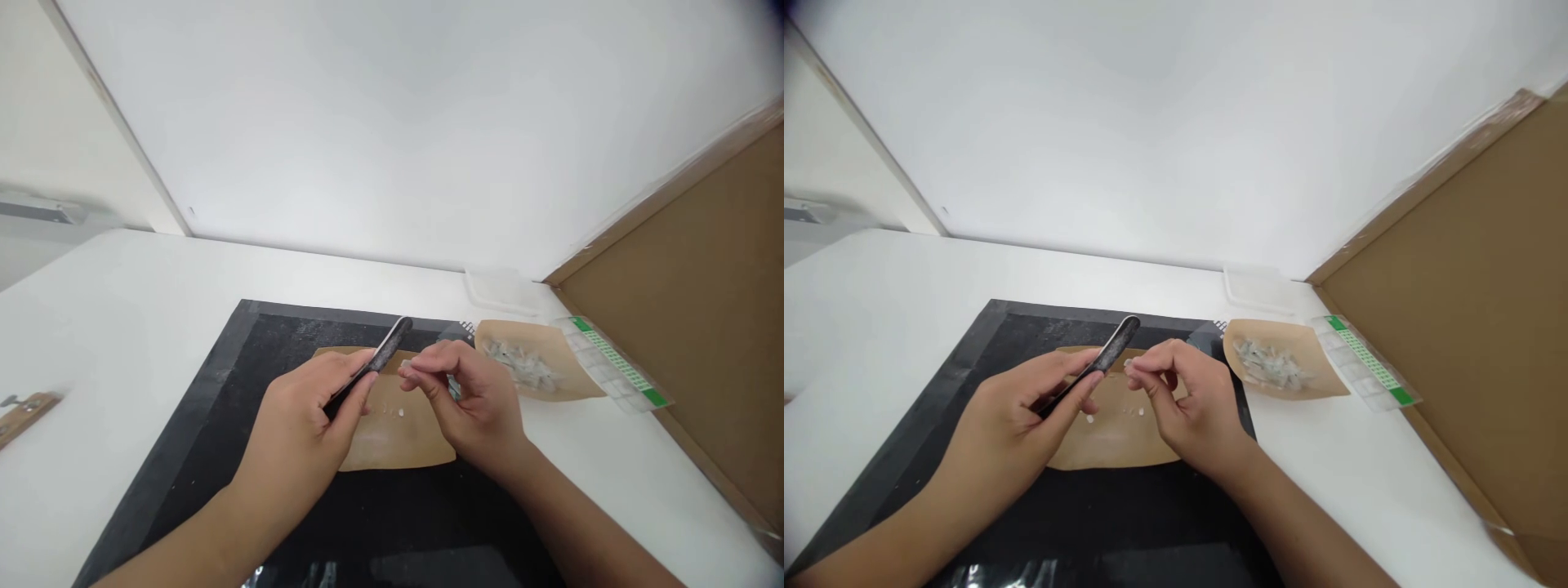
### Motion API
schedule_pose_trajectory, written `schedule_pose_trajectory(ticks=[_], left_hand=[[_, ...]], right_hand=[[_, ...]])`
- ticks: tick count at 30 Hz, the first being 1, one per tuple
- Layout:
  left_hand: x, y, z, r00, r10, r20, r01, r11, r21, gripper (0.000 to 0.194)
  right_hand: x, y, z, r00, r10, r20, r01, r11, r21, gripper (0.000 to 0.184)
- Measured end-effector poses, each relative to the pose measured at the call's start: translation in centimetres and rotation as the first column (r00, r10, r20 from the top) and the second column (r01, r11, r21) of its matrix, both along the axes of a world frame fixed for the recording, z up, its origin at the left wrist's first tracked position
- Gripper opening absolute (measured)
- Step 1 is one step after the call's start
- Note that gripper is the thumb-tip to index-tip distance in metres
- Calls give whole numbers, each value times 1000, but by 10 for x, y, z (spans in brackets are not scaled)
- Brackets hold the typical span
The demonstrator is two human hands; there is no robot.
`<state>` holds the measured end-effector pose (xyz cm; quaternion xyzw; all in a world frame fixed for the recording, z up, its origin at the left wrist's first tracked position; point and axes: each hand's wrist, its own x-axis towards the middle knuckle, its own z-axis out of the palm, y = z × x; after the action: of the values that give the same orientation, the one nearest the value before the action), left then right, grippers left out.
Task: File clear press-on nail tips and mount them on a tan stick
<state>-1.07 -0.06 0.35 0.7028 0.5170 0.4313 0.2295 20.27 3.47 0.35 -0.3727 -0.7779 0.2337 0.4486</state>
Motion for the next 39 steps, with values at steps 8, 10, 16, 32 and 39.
schedule_pose_trajectory(ticks=[8,10,16,32,39], left_hand=[[1,-4,3,999,-50,1,50,998,-31,23],[1,-4,3,999,-47,1,47,997,-54,21],[3,-5,5,997,-51,54,55,996,-64,22],[4,-6,10,995,-73,68,80,991,-103,30],[4,-5,10,996,-73,59,80,990,-118,31]], right_hand=[[-7,2,-9,924,-262,279,95,863,496,21],[-10,1,-10,906,-274,322,59,837,544,25],[-17,4,-12,939,-196,282,8,835,551,26],[-11,7,-2,940,-117,321,-45,890,455,26],[-13,5,-1,940,-122,320,-31,901,433,24]])
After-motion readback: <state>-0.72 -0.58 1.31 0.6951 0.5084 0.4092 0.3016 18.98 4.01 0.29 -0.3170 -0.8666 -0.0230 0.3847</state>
